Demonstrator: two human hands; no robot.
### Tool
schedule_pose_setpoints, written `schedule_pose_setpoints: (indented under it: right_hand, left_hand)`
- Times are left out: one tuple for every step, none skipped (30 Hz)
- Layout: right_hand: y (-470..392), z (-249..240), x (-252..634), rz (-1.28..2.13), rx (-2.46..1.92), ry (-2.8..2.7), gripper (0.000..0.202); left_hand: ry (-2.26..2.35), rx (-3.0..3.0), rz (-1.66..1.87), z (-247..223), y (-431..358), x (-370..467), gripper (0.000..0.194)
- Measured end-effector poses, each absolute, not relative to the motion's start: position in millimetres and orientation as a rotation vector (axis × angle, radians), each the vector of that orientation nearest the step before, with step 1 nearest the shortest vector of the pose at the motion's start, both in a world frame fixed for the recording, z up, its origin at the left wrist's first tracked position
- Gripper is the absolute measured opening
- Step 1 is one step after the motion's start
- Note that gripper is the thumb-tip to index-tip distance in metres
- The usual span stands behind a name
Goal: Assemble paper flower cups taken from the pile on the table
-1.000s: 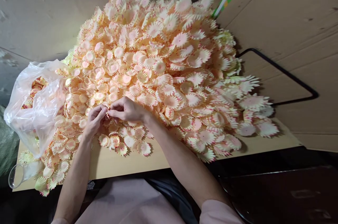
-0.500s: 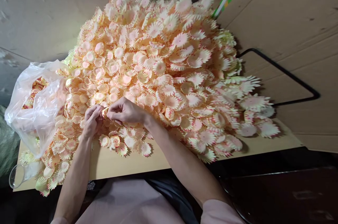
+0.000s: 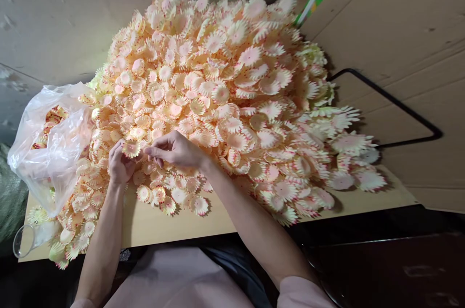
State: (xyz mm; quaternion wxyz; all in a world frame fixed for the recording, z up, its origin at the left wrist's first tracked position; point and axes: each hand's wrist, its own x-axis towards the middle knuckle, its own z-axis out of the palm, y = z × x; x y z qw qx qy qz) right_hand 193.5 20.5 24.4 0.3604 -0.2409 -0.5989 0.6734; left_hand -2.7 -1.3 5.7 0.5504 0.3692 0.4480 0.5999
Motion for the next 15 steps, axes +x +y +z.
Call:
schedule_pose_setpoints:
  right_hand:
    - [20, 24, 194, 1.75, -0.617, -1.561, 0.032]
    - [20, 25, 195, 1.762, -0.608, -1.596, 0.032]
    - [19, 25, 194, 1.764, -0.6, -1.64, 0.031]
    - [18, 26, 193, 1.753, -0.595, -1.68, 0.029]
    - [17, 26, 191, 1.734, -0.598, -1.704, 0.028]
    - [16, 26, 189, 1.71, -0.613, -1.703, 0.028]
    - [15, 26, 186, 1.684, -0.639, -1.674, 0.029]
    - [15, 25, 183, 1.663, -0.669, -1.62, 0.031]
    - [14, 25, 181, 1.651, -0.695, -1.552, 0.034]
    - [14, 24, 179, 1.653, -0.715, -1.484, 0.037]
    - [14, 23, 178, 1.665, -0.721, -1.426, 0.038]
    - [14, 23, 178, 1.681, -0.716, -1.387, 0.039]
    - [14, 23, 178, 1.688, -0.707, -1.369, 0.038]
    - [15, 23, 178, 1.677, -0.707, -1.367, 0.036]
    - [16, 25, 178, 1.648, -0.715, -1.376, 0.034]
  left_hand:
    - [1.07, 0.881, 1.45, 7, -1, -3, 0.034]
    - [1.073, 0.889, 1.465, 7, -1, -3, 0.035]
    - [1.069, 0.892, 1.469, 8, -1, -2, 0.036]
    - [1.06, 0.887, 1.468, 8, -1, -2, 0.036]
    - [1.045, 0.875, 1.465, 8, -1, -1, 0.035]
    - [1.025, 0.862, 1.467, 8, -1, -1, 0.035]
    - [1.007, 0.852, 1.471, 8, -1, -1, 0.035]
    - [0.997, 0.845, 1.469, 7, -1, 0, 0.035]
    - [0.997, 0.84, 1.458, 6, -1, 0, 0.035]
    - [1.005, 0.836, 1.442, 5, -1, 0, 0.035]
    - [1.019, 0.833, 1.419, 5, -1, 1, 0.036]
    - [1.033, 0.829, 1.393, 4, -1, 1, 0.036]
    - [1.038, 0.822, 1.373, 4, -1, 2, 0.037]
    - [1.027, 0.812, 1.355, 4, -1, 3, 0.038]
    - [0.998, 0.793, 1.341, 4, -1, 4, 0.039]
